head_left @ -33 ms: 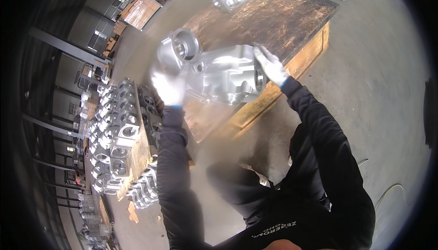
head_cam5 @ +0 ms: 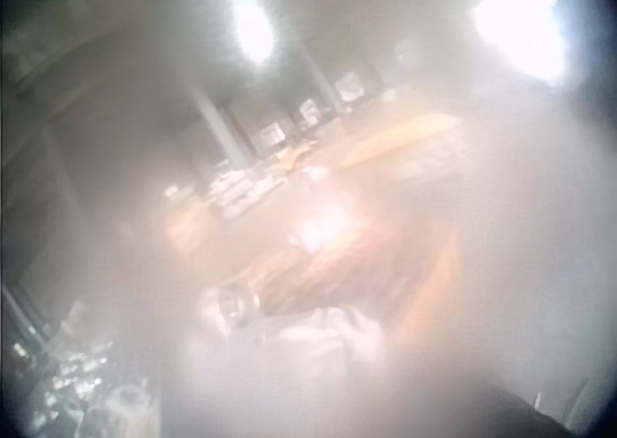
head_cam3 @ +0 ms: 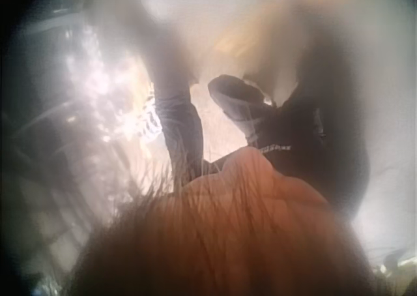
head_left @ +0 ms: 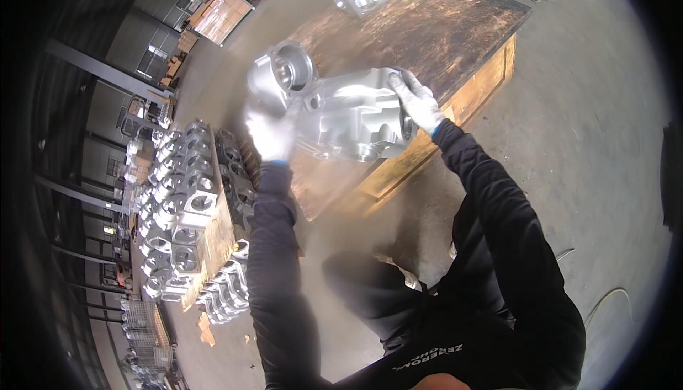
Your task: The person deburrs and polishes a single metal casting on a wooden workbench. They use a hammer to tap edges, then rub the surfaces with a red abrasive block, rotating the part to treat multiple sides. The finished part is placed on a pallet with other similar castings.
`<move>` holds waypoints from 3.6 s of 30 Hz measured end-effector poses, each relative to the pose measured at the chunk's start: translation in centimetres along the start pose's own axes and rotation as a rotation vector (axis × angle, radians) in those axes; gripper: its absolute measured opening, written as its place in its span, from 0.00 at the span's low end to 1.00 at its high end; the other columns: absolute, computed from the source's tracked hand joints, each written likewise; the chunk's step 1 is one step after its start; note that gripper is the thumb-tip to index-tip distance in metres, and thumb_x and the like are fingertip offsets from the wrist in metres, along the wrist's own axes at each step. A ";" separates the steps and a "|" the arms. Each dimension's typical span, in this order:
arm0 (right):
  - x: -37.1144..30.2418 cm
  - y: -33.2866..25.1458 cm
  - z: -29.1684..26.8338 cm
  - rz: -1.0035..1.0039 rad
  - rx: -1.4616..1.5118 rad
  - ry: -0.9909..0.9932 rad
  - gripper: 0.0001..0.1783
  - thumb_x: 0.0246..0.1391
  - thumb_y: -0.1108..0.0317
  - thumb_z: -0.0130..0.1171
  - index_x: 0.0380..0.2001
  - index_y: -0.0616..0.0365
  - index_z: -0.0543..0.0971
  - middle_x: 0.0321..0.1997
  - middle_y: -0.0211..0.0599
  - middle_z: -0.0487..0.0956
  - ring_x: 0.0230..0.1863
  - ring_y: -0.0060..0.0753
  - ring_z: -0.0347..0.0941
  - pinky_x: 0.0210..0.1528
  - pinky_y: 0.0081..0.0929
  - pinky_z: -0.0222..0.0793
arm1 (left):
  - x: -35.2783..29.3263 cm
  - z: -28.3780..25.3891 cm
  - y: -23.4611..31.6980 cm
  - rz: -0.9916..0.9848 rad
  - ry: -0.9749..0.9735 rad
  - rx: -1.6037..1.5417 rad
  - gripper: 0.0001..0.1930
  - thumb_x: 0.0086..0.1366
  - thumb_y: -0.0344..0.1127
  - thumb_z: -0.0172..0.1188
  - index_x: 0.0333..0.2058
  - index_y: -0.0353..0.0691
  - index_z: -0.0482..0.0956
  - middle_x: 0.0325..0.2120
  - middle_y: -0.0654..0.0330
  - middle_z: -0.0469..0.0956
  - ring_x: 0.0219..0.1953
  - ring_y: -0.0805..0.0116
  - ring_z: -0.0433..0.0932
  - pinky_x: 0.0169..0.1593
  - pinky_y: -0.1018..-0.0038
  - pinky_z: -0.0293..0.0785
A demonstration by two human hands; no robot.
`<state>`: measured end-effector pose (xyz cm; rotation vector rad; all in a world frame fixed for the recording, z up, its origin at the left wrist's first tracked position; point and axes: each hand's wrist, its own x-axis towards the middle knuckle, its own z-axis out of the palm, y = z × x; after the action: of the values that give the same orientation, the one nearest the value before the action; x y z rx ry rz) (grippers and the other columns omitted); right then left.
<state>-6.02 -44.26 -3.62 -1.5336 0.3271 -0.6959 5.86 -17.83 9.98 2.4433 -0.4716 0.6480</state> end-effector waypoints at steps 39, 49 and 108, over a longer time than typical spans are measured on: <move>-59.9 40.7 -22.8 1.186 -0.885 -0.030 0.23 0.61 0.53 0.62 0.55 0.52 0.84 0.53 0.49 0.87 0.55 0.55 0.84 0.60 0.46 0.79 | -40.0 2.8 -7.5 -0.211 -0.522 -0.438 0.17 0.79 0.38 0.55 0.58 0.31 0.77 0.47 0.51 0.78 0.51 0.60 0.80 0.58 0.63 0.81; -42.3 39.6 -17.0 1.067 -0.863 0.280 0.20 0.61 0.62 0.63 0.54 0.56 0.83 0.49 0.46 0.87 0.53 0.51 0.84 0.58 0.44 0.78 | -26.0 3.5 -6.7 -0.084 -0.107 -0.259 0.16 0.78 0.34 0.58 0.59 0.33 0.80 0.55 0.51 0.81 0.60 0.59 0.79 0.65 0.64 0.74; -23.4 4.0 -4.4 0.079 -0.052 -0.120 0.36 0.63 0.82 0.49 0.74 0.58 0.57 0.54 0.45 0.78 0.48 0.34 0.80 0.50 0.30 0.79 | -29.0 6.6 -1.2 -0.186 -0.130 -0.378 0.13 0.76 0.37 0.60 0.54 0.39 0.80 0.41 0.53 0.84 0.43 0.58 0.85 0.49 0.64 0.81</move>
<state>-25.86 -34.28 -13.03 -1.5955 0.3152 -0.5346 -15.12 -15.43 -10.95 2.1426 -0.3723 0.2910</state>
